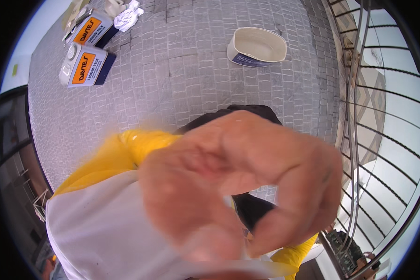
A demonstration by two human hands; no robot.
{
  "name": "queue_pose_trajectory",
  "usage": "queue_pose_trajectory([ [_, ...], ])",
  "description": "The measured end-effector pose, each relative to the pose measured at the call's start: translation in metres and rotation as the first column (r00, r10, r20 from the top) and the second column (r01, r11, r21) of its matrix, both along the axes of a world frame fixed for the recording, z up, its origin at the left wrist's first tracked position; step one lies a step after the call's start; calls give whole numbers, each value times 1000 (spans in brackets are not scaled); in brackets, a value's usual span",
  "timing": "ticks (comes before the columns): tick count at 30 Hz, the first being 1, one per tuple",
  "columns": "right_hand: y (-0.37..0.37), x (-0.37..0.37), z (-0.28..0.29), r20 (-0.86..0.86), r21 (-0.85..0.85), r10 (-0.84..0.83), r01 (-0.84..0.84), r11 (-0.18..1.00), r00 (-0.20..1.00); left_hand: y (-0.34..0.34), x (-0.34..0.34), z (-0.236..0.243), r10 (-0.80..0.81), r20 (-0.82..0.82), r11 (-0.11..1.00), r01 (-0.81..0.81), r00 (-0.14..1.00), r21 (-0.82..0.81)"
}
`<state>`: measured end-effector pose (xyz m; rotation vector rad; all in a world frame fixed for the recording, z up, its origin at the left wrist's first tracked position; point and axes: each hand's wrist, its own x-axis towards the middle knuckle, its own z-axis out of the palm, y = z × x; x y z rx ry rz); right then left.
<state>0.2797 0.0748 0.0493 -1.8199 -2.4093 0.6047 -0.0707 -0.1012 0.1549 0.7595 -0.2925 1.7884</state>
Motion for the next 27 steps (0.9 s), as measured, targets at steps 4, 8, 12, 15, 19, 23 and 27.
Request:
queue_pose_trajectory([
  [4,22,-58,28,-306,-15,0,-5,1000,952,-38,-28,13,3,-116,1000,-1,993,20],
  [8,49,-139,34,-521,131,223,-181,975,824,-65,-51,29,163,-306,983,-129,938,127],
  [12,60,-209,31,-497,198,390,-337,921,775,-51,-61,20,-355,8,921,348,935,176],
  [15,58,-247,20,-481,122,354,-339,933,802,-26,-33,-5,-616,360,776,459,701,433],
  [19,50,-266,12,-502,11,218,-246,969,837,15,-28,-71,-619,423,782,470,662,408],
  [23,59,-270,10,-546,-78,218,-307,948,809,21,-71,-209,-152,-609,600,-417,779,-683],
  [27,88,-282,-5,-531,-185,125,-259,948,838,23,-97,-351,-434,-834,331,-921,-341,204],
])
